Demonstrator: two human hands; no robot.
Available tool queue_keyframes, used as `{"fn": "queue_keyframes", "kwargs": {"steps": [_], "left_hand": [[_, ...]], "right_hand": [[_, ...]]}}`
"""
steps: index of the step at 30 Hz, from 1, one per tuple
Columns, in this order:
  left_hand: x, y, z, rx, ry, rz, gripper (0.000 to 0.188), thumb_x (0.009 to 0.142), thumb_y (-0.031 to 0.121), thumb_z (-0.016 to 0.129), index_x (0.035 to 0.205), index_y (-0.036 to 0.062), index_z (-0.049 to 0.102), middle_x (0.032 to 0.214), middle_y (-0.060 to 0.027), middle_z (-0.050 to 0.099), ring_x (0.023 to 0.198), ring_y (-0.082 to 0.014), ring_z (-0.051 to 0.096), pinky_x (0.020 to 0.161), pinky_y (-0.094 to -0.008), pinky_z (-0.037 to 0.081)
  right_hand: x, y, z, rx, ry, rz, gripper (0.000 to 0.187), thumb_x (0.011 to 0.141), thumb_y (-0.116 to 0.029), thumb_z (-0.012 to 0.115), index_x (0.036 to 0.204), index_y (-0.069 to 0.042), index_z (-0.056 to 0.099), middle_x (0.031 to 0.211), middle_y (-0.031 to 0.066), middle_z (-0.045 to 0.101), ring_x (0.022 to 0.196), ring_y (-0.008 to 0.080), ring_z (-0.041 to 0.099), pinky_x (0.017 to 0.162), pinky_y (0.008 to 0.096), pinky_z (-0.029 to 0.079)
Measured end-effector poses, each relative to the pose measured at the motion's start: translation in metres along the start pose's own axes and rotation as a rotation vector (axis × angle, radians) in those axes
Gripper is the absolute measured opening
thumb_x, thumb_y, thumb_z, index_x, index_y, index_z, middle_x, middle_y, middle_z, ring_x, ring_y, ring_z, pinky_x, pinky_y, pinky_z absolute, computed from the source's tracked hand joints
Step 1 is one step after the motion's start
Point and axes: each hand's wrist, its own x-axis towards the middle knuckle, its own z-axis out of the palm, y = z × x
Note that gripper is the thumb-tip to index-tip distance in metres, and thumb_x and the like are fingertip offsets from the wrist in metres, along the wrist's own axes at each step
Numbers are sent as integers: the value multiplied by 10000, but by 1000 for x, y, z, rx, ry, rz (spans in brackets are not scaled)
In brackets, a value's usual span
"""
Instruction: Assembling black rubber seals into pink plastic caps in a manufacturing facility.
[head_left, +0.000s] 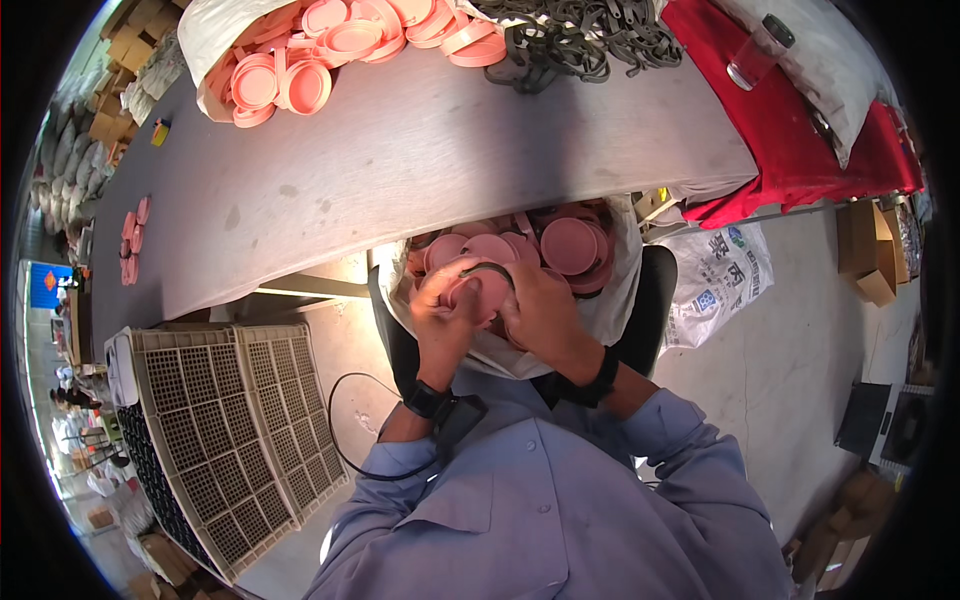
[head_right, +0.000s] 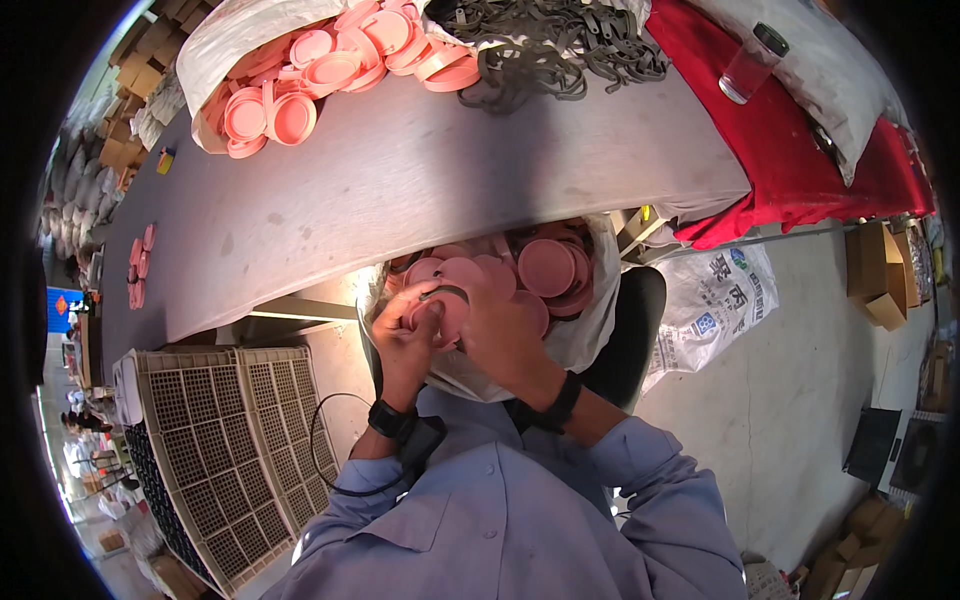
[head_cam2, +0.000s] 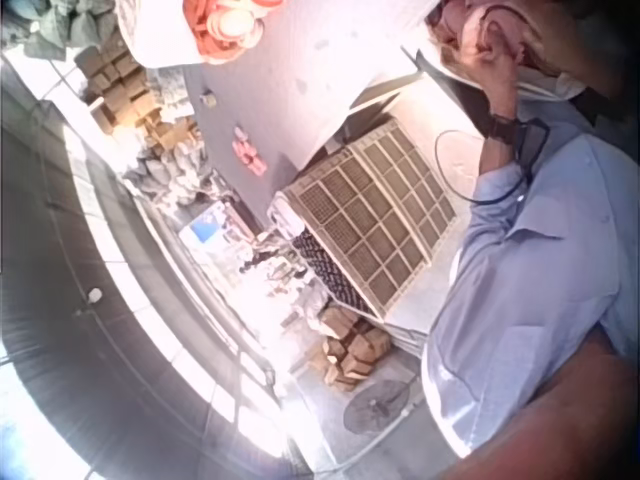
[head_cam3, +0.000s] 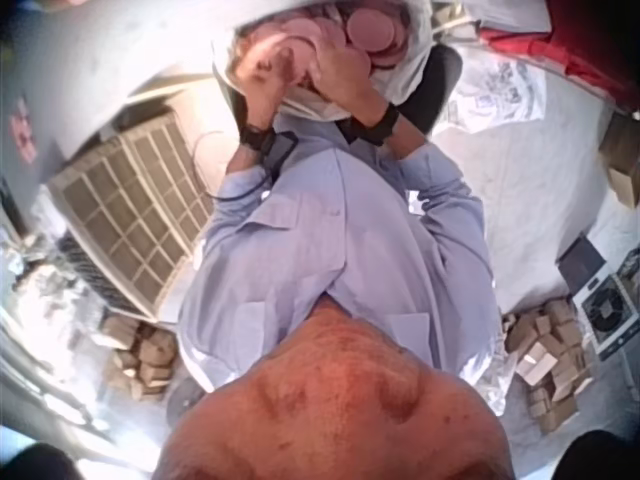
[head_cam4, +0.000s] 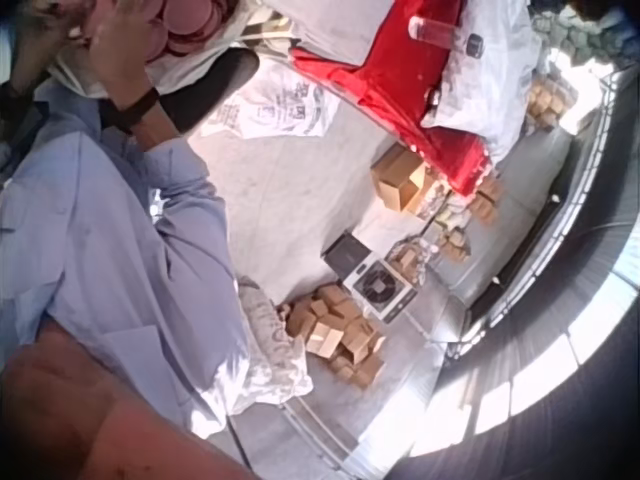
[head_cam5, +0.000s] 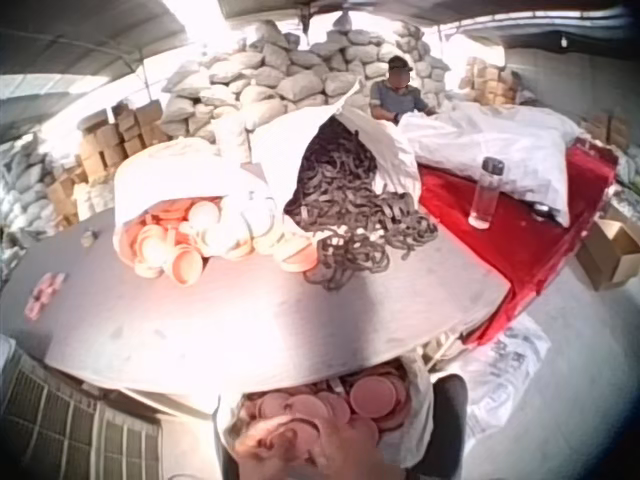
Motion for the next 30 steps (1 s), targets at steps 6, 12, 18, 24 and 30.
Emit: {"fn": "queue_keyframes", "kwargs": {"steps": [6, 12, 18, 24, 30], "left_hand": [[3, -8, 7, 176, -16, 183, 245, 942, -6, 654, 1167, 18, 750, 1162, -104, 733, 1112, -191, 675, 988, -324, 528], [15, 11, -8, -338, -375, -425, 656, 862, -54, 638, 1498, 55, 521, 1285, -91, 672, 1186, -227, 649, 1069, -327, 495], [15, 20, 13, -883, -469, -319, 827, 957, 203, 690, 1645, 25, 268, 1652, -128, 279, 1475, -240, 412, 1241, -352, 307], [72, 66, -30, 263, -735, -433, 460, 1040, 276, 681, 1425, 37, 599, 1093, -107, 748, 983, -172, 750, 747, -285, 591], [181, 68, -101, 376, -46, 281, 353, 943, 180, 798, 1247, 25, 710, 1084, -105, 758, 1017, -212, 677, 881, -357, 526]], "right_hand": [[-16, -16, -11, 120, -1, -1, 359, 851, -104, 695, 1184, -2, 611, 1022, 231, 674, 902, 445, 677, 766, 486, 546], [-20, -20, -21, -49, 4, -139, 530, 899, -161, 715, 1384, -11, 559, 1246, 218, 651, 893, 393, 701, 742, 469, 582], [-17, 7, -22, -337, 55, -223, 641, 867, -158, 690, 1477, -66, 519, 1350, 188, 597, 918, 336, 712, 697, 424, 606], [14, 76, -22, -509, -35, -126, 617, 850, -41, 636, 1457, -33, 522, 1330, 211, 597, 1116, 376, 663, 896, 430, 589], [50, 49, -67, -100, -94, -196, 496, 883, -2, 633, 1376, -1, 579, 1328, 231, 617, 1141, 425, 649, 948, 470, 563]]}}
